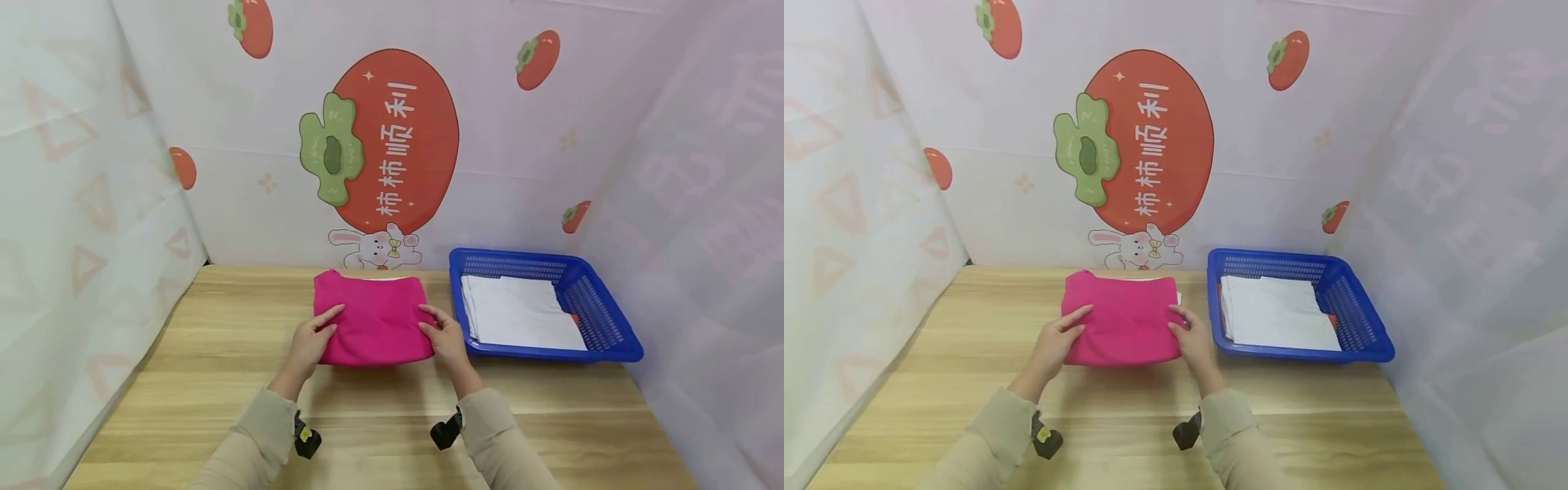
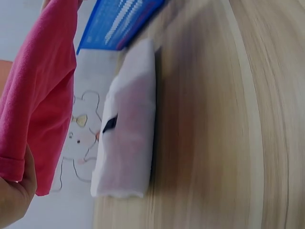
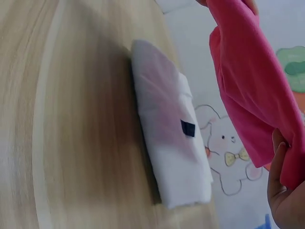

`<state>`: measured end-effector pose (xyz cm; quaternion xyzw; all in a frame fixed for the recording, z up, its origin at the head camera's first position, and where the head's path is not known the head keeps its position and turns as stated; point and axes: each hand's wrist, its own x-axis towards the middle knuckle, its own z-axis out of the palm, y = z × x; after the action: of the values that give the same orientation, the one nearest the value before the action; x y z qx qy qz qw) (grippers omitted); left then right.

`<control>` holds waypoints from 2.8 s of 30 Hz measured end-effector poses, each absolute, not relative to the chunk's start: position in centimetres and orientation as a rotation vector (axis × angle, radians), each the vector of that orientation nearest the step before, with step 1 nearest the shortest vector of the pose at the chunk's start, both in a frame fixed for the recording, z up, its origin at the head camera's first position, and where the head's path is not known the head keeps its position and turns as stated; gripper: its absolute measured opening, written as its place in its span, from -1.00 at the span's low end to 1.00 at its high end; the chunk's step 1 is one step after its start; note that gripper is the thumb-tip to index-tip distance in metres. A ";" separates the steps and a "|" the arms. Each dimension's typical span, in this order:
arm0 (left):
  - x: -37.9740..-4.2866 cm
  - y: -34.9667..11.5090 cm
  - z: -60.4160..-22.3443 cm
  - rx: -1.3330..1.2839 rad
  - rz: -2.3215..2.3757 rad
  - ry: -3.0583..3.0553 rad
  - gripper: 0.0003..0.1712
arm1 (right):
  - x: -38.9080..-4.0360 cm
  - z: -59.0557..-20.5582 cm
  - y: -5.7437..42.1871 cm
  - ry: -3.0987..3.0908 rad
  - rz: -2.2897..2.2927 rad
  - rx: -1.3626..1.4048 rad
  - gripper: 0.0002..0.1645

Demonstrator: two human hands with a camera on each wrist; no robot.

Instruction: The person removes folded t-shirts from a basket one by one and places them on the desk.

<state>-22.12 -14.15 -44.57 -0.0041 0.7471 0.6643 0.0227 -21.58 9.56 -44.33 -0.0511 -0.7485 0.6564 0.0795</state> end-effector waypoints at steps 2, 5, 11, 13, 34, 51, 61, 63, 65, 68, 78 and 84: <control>-22.3 -15.3 -44.8 -0.031 2.045 2.321 -0.59 | -21.9 -44.6 8.7 -2.242 2.038 -0.139 -0.61; -22.6 -16.9 -45.0 -0.058 2.027 2.331 -0.59 | -22.5 -44.9 7.4 -2.249 2.149 -0.122 -0.59; -23.5 -20.3 -45.3 -0.097 1.959 2.364 -0.57 | -23.8 -45.3 4.6 -2.326 2.181 -0.142 -0.61; -23.9 -21.3 -45.5 -0.119 1.935 2.354 -0.56 | -24.3 -45.5 3.6 -2.357 2.156 -0.144 -0.63; -26.5 -29.4 -45.9 -0.189 1.656 2.533 -0.52 | -27.9 -47.0 -4.2 -2.581 2.155 0.005 -0.70; -28.9 -33.3 -47.7 -0.208 1.286 2.744 -0.42 | -28.3 -47.8 -7.8 -2.780 2.251 0.210 -0.46; -30.7 -34.6 -49.6 -0.185 1.215 2.822 -0.41 | -31.9 -55.3 -9.5 -2.800 2.114 0.050 -0.59; -30.3 -34.3 -49.3 -0.185 1.211 2.805 -0.41 | -33.4 -59.0 -9.6 -2.807 2.063 0.071 -0.71; -31.3 -34.8 -51.2 -0.172 1.180 2.820 -0.42 | -33.5 -59.7 -9.4 -2.836 2.021 0.016 -0.76; -34.1 -37.1 -57.0 -0.141 1.188 2.861 -0.51 | -31.9 -56.2 -9.3 -2.920 2.017 -0.120 -0.74; -29.8 -33.4 -47.4 -0.380 1.101 2.804 -0.59 | -28.6 -48.7 -8.1 -2.899 2.109 -0.025 -0.73; -28.2 -30.9 -44.6 -0.548 1.237 2.741 -0.51 | -28.5 -47.1 -6.7 -2.840 2.183 0.060 -0.64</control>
<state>-28.16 -30.95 -44.56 -0.1792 0.8959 0.4044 0.0424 -28.51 -6.73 -47.06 0.0165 -0.7735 0.5946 -0.2190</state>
